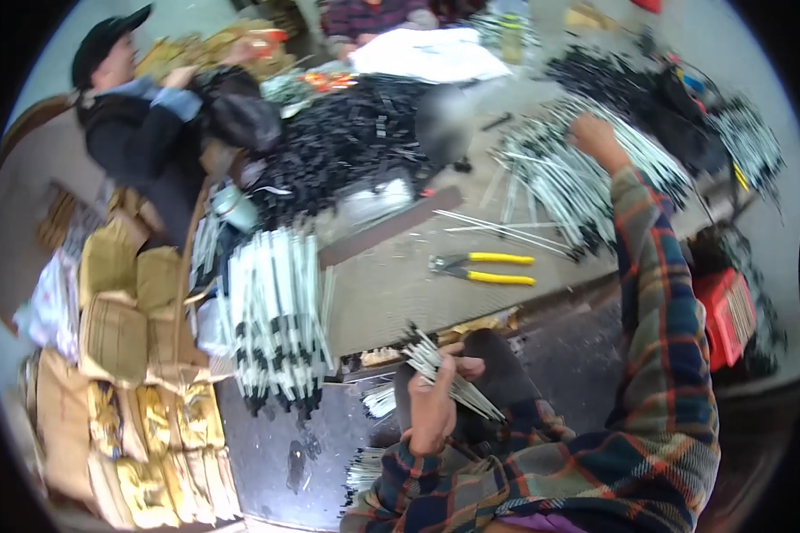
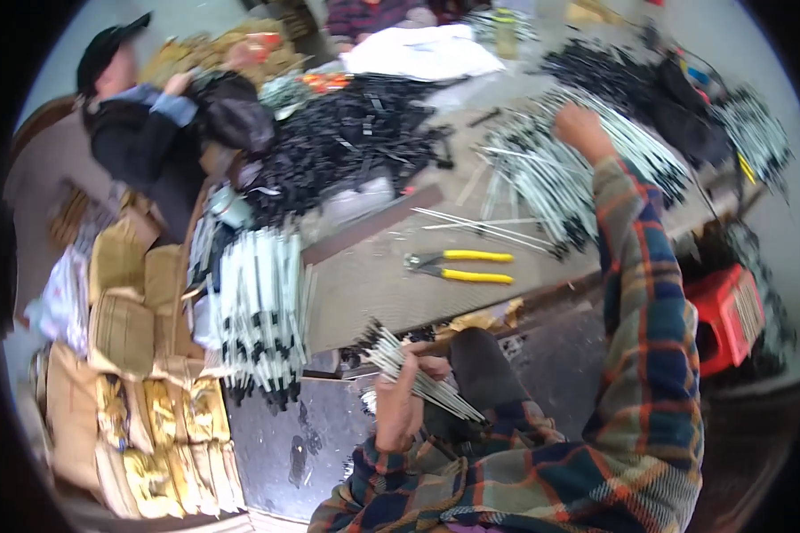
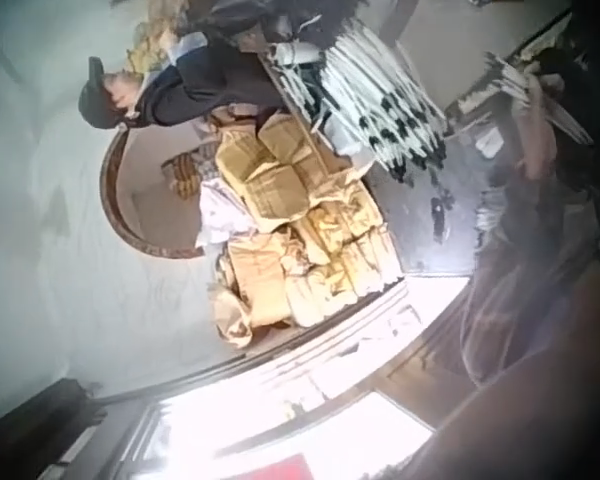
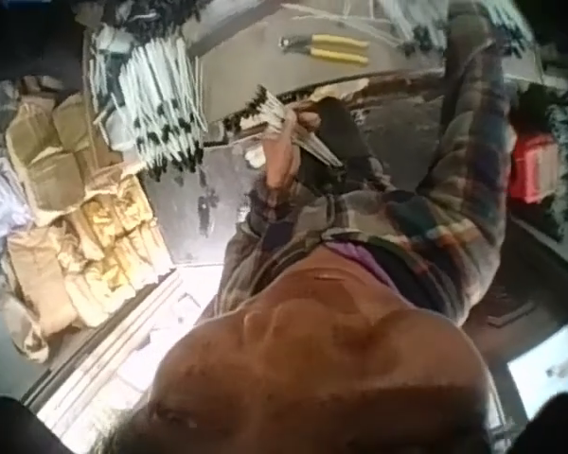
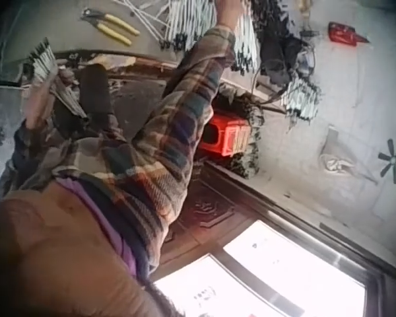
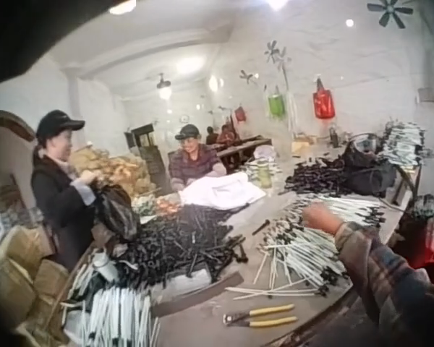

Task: The recorder is assembling bundles of wires by attaching plastic components and crimping them using pliers at a workbench.

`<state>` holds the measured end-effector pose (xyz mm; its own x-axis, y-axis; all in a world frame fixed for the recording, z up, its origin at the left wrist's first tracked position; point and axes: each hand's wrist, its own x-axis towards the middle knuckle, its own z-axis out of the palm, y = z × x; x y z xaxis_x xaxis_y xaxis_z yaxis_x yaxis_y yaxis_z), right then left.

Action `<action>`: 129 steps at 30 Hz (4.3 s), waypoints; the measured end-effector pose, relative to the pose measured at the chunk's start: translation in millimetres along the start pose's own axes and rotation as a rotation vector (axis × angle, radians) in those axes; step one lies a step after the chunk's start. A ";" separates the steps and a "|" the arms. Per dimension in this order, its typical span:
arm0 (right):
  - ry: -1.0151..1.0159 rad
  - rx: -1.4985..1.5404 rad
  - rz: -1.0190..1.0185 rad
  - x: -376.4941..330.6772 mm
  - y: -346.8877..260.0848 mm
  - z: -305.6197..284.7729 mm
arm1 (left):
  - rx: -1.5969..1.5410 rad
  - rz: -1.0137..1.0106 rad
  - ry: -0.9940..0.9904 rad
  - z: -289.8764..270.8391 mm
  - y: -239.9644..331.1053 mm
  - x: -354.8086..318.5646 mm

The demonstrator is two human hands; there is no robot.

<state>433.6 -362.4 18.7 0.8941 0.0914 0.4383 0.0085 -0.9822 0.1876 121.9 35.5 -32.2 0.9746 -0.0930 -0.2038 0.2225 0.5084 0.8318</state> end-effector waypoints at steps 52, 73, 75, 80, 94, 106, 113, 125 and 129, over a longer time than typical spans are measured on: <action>0.359 1.342 -0.293 -329.3 -270.0 -196.8 | -0.393 0.537 0.101 29.4 -0.4 -92.3; -0.219 2.359 0.120 -232.9 -236.0 -145.0 | 0.411 0.508 -0.389 7.0 -16.1 -128.5; -0.252 2.328 0.094 -217.3 -247.3 -139.0 | 0.370 0.570 -0.482 8.8 -18.0 -118.7; -0.556 2.265 -0.143 -257.9 -273.9 -130.2 | 0.439 0.340 -0.393 2.0 -18.7 -118.3; -0.894 1.585 -0.688 -181.2 -282.2 -164.7 | 0.494 0.432 -0.474 -24.8 -25.4 -96.8; -0.815 1.158 -1.646 -62.2 -463.0 -366.1 | 0.325 0.177 -0.315 -34.0 -23.1 -61.2; -0.931 1.189 -1.797 -42.6 -506.1 -360.5 | -0.015 0.075 -0.386 -55.7 -31.0 -50.0; -0.994 1.282 -1.673 -35.2 -510.6 -369.7 | 0.531 -0.098 -0.305 -30.9 2.3 -48.9; -0.786 1.200 -1.722 -65.3 -484.0 -400.2 | 0.489 0.221 -0.296 -47.9 2.2 -74.0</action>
<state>192.0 172.7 251.1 -0.3229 0.9405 0.1059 0.6463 0.3008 -0.7013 49.0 84.5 -40.1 0.9493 -0.2999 0.0941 -0.0677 0.0971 0.9930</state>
